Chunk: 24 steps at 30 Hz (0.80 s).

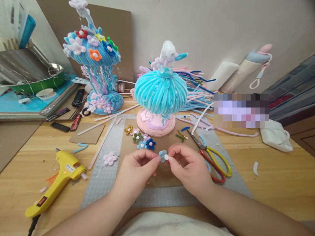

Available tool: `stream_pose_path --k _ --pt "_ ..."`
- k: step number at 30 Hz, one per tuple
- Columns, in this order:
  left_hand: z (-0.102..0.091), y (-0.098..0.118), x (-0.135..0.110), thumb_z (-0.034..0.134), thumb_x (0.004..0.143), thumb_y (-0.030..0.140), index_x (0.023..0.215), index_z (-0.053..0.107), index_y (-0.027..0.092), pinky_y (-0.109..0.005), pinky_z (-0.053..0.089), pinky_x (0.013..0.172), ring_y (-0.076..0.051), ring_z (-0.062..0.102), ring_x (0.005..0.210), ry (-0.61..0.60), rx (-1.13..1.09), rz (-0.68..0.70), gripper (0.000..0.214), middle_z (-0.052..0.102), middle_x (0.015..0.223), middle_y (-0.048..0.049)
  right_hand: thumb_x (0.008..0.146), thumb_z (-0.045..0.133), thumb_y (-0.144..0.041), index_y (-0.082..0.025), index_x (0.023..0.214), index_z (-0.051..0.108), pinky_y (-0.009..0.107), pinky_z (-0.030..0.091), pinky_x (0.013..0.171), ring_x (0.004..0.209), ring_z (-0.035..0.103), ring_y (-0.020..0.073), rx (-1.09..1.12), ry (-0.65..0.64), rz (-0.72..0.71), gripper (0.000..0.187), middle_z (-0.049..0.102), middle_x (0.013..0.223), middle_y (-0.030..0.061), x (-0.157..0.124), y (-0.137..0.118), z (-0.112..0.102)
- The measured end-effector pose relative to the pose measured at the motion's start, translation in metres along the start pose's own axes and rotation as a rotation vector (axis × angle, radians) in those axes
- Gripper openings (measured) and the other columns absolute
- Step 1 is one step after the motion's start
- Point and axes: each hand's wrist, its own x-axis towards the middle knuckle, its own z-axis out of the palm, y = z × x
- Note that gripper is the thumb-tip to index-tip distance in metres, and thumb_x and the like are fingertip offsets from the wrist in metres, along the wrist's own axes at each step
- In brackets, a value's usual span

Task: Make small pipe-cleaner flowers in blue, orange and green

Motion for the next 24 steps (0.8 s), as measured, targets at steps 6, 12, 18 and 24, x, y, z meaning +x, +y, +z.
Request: stream_pose_path --k 6,12,18,24 --pt "0.0005 0.0031 -0.0008 0.067 0.066 0.041 0.065 0.059 0.015 -0.016 0.026 0.035 -0.005 0.037 0.036 0.034 0.002 0.031 0.027 0.051 0.045 0.0048 0.073 0.051 -0.006 -0.02 0.073 0.052 0.026 0.045 0.062 0.069 0.053 0.0146 -0.142 0.034 -0.129 0.013 0.055 0.074 0.0014 -0.001 -0.0007 -0.0002" --pt "0.0031 0.0041 -0.0021 0.067 0.065 0.035 0.061 0.057 0.017 -0.019 0.029 0.037 -0.007 0.04 0.036 0.069 0.055 0.103 0.021 0.05 0.042 0.0056 0.072 0.051 -0.005 -0.02 0.073 0.051 0.026 0.044 0.063 0.069 0.053 0.014 -0.22 0.034 -0.212 0.015 0.054 0.073 0.0006 -0.0002 -0.0042 -0.0003" --pt "0.0039 0.003 -0.0033 0.066 0.065 0.033 0.058 0.055 0.018 -0.02 0.033 0.041 -0.008 0.043 0.041 0.09 0.079 0.149 0.02 0.05 0.044 0.0056 0.072 0.051 -0.007 -0.021 0.072 0.05 0.026 0.043 0.062 0.068 0.053 0.0144 -0.261 0.038 -0.224 0.014 0.055 0.073 0.0004 0.0008 -0.003 0.0007" --pt "0.0037 -0.0011 -0.004 0.063 0.068 0.027 0.06 0.054 0.017 -0.02 0.037 0.049 -0.009 0.047 0.053 0.105 0.174 0.247 0.016 0.054 0.057 0.0027 0.072 0.05 -0.006 -0.021 0.072 0.049 0.026 0.042 0.062 0.068 0.053 0.014 -0.304 0.027 -0.219 0.015 0.054 0.072 0.0001 0.0002 -0.0018 0.0011"
